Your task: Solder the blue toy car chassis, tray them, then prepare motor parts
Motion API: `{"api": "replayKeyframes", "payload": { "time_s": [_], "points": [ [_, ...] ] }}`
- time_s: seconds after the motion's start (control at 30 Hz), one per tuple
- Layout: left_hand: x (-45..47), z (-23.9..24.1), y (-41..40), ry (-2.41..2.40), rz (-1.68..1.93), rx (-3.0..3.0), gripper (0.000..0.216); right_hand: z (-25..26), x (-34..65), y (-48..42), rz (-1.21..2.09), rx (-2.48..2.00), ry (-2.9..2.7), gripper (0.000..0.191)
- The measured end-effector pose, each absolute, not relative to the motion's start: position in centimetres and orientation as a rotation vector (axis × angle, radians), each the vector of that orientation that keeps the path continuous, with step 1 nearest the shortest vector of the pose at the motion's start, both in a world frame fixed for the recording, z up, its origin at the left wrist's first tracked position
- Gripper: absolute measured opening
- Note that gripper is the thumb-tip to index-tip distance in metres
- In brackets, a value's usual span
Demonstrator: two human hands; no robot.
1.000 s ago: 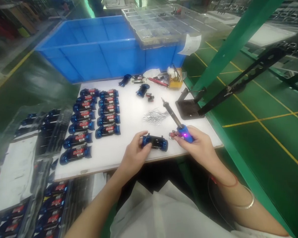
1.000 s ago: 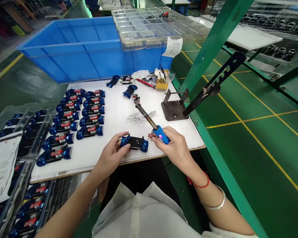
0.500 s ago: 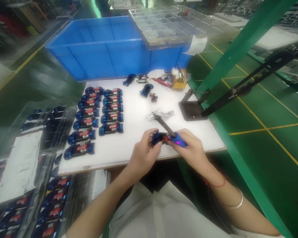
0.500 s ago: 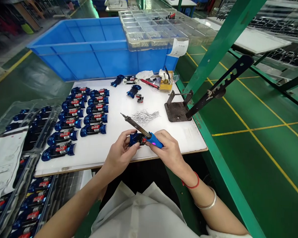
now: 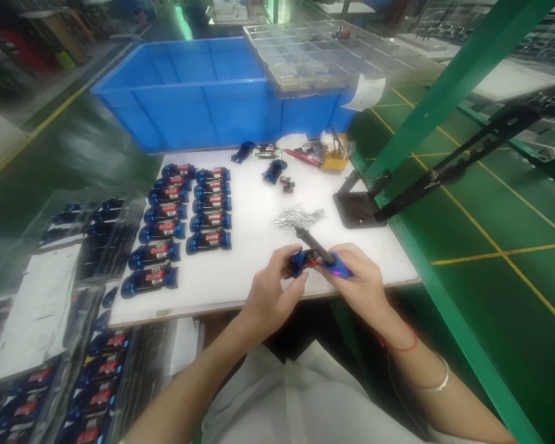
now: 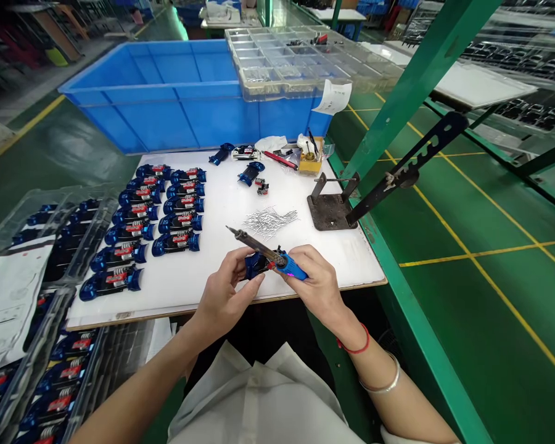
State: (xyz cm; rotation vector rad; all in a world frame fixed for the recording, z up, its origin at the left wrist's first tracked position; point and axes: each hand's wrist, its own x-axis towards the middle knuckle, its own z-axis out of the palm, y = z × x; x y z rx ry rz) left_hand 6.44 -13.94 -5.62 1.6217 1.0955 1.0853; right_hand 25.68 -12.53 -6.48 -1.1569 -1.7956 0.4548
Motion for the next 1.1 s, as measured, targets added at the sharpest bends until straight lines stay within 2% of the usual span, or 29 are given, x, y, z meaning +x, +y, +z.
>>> {"api": "replayKeyframes", "payload": {
  "time_s": [0.23, 0.37, 0.63, 0.77, 0.93, 1.1],
  "points": [
    [6.2, -6.0, -13.9, 1.093, 1.113, 1.703, 0.040, -6.7, 25.5, -12.4, 0.373, -1.110, -1.804, 0.003],
    [6.4, -6.1, -14.0, 1.102, 1.117, 1.658, 0.040, -6.6, 25.3, -12.3, 0.434, -1.121, -1.769, 0.004],
    [5.3, -4.5, -13.3, 1.004, 0.950, 1.320, 0.051, -5.1, 25.1, -11.6, 1.042, -1.235, -1.566, 0.018],
    [4.0, -4.1, -13.0, 0.881, 0.866, 1.222, 0.051, -4.5, 25.0, -11.4, 1.268, -1.281, -1.430, 0.018],
    [3.5, -5.0, -12.9, 0.907, 0.909, 1.174, 0.044, -3.9, 24.4, -11.5, 1.515, -1.324, -1.238, 0.029],
    [3.9, -5.6, -12.6, 0.991, 0.998, 1.125, 0.034, -2.7, 23.5, -11.8, 1.712, -1.321, -1.146, 0.030]
  ]
}}
